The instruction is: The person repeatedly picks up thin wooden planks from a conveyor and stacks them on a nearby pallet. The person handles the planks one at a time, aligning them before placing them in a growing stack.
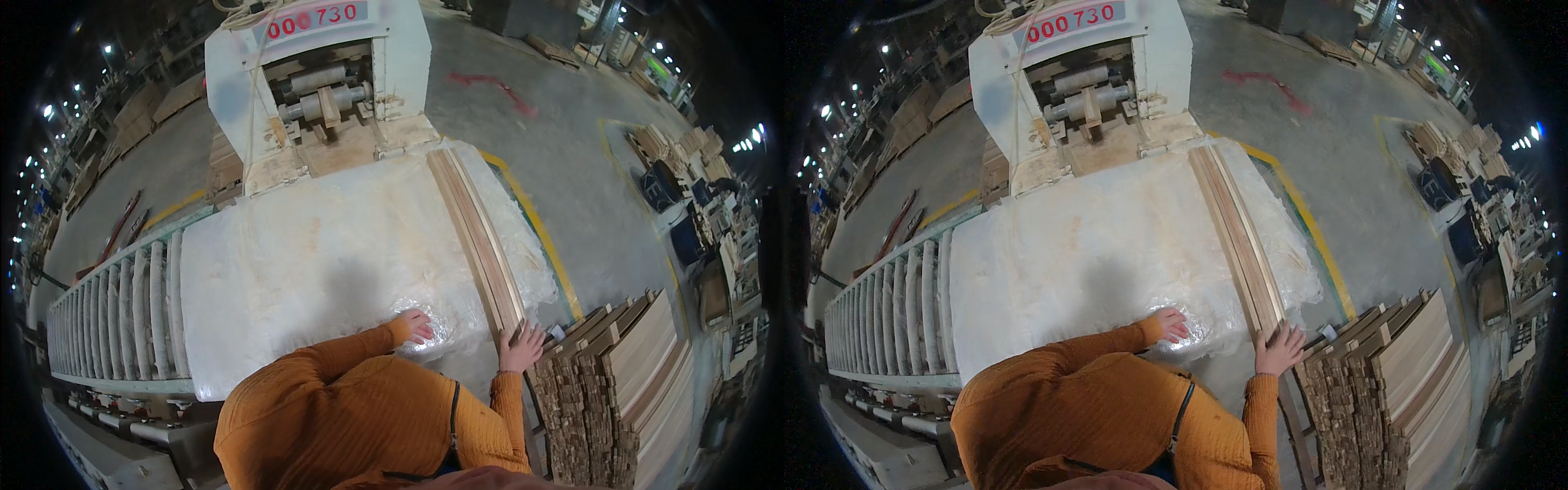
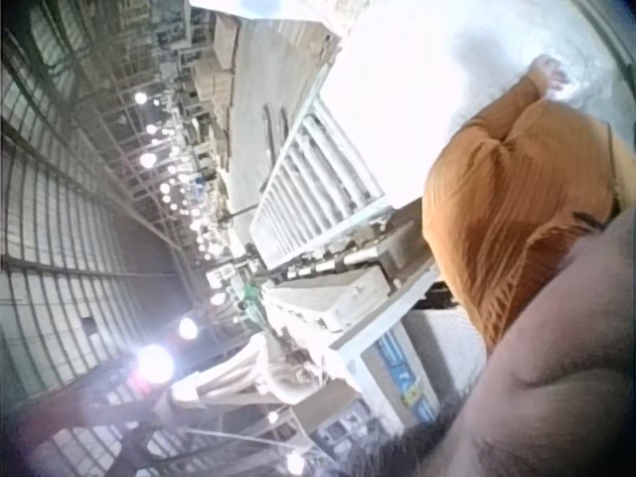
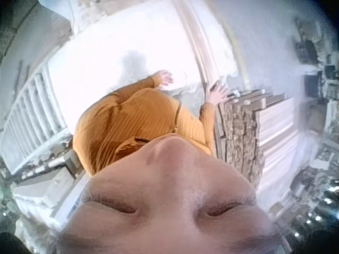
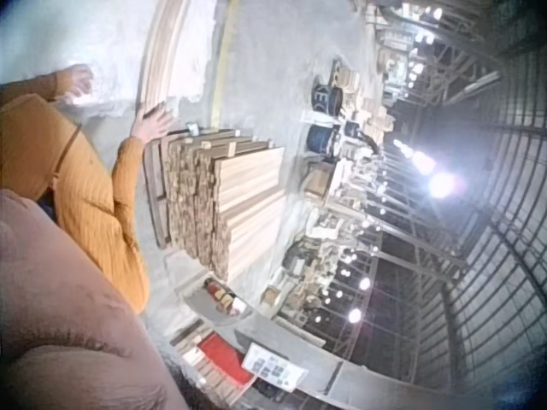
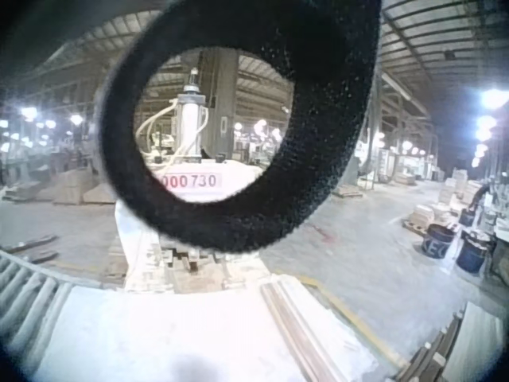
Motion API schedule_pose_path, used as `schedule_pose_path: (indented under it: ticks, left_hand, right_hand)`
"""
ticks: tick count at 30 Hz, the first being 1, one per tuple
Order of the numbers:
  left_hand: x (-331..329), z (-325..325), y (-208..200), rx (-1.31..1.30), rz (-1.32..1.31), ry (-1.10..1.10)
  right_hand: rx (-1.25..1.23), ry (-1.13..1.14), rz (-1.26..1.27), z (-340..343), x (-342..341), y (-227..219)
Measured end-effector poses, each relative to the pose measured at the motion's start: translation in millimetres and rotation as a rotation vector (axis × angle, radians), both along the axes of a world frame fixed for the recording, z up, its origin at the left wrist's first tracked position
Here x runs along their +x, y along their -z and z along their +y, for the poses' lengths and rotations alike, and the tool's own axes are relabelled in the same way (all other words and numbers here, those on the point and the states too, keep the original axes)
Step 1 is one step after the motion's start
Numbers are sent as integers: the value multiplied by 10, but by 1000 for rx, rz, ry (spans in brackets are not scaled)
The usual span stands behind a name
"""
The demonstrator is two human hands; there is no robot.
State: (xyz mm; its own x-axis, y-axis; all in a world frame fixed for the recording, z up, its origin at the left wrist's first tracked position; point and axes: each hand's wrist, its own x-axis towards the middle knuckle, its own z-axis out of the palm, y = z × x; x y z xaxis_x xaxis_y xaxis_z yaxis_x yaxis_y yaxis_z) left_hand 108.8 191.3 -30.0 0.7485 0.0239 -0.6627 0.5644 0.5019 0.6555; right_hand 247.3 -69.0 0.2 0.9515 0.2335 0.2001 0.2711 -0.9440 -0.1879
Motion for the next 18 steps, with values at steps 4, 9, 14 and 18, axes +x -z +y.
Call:
schedule_pose_path:
  ticks: [4,9,14,18]
  left_hand:
    - [7,6,3,-25,0,-9]
    - [47,0,42,-1,53,-2]
    - [29,11,106,-29,4,-18]
    - [55,530,156,1236,-448,418]
  right_hand:
    - [-156,-28,129,135,-57,-55]
    - [-166,-59,90,148,-77,-47]
    - [-202,-23,176,162,-90,-58]
    - [-172,-55,121,158,-98,-66]
